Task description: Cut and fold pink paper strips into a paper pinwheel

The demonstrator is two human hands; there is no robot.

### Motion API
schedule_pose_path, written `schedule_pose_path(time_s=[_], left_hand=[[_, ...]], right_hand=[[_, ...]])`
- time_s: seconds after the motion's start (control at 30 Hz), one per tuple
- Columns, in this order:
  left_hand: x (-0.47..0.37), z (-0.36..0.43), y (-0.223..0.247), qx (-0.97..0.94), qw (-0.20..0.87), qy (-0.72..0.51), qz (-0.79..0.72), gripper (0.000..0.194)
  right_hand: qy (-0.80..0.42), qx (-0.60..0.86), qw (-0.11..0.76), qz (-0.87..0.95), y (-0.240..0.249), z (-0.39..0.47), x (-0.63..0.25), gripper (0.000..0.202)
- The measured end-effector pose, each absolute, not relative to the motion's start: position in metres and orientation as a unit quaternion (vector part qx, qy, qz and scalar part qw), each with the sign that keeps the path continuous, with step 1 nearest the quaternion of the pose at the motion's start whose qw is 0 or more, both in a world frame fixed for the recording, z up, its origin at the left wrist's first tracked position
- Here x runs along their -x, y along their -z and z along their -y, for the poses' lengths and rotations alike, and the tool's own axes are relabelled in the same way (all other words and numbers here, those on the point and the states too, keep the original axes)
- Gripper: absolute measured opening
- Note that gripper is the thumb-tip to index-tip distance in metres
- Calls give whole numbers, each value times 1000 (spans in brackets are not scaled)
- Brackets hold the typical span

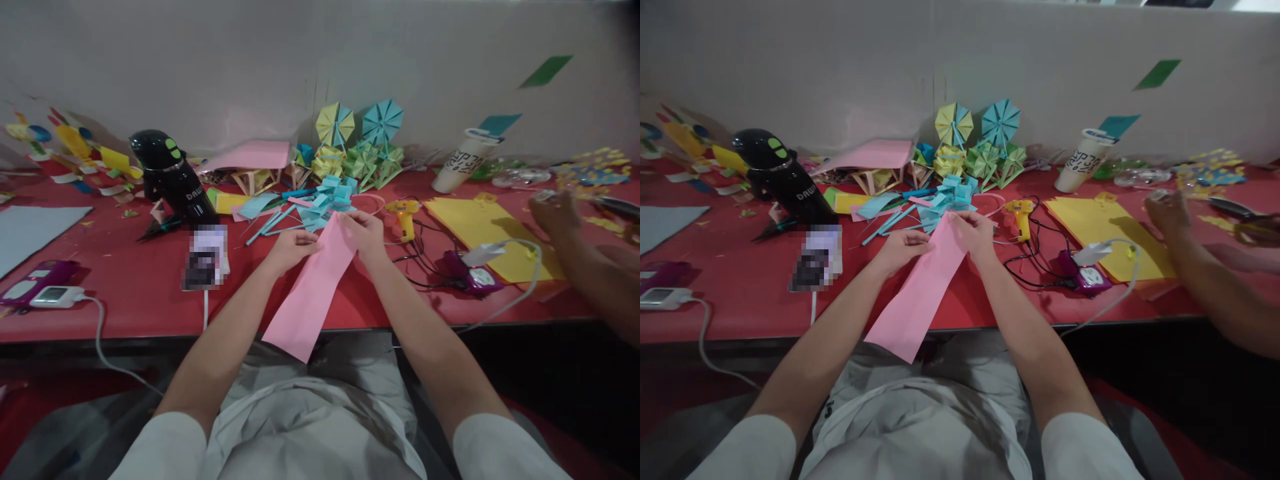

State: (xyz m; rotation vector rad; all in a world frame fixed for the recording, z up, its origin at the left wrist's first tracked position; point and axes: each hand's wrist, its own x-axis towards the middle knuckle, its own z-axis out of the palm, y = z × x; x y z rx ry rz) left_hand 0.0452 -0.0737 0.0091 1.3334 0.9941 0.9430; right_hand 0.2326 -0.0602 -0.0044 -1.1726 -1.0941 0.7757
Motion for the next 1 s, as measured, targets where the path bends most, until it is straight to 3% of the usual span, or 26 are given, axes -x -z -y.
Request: schedule_pose_path(time_s=[0.33,0.53,1.0], left_hand=[[-34,68,-20,-608,557,-360,-437,18],[-35,67,-28,-636,568,-311,-420,31],[-51,60,-12,-658,523,-352,-412,26]], right_hand=[[-361,517,631,452,2,58,-247,30],[-349,509,647,447,4,56,-251,30],[-325,505,634,487,5,59,-240,30]])
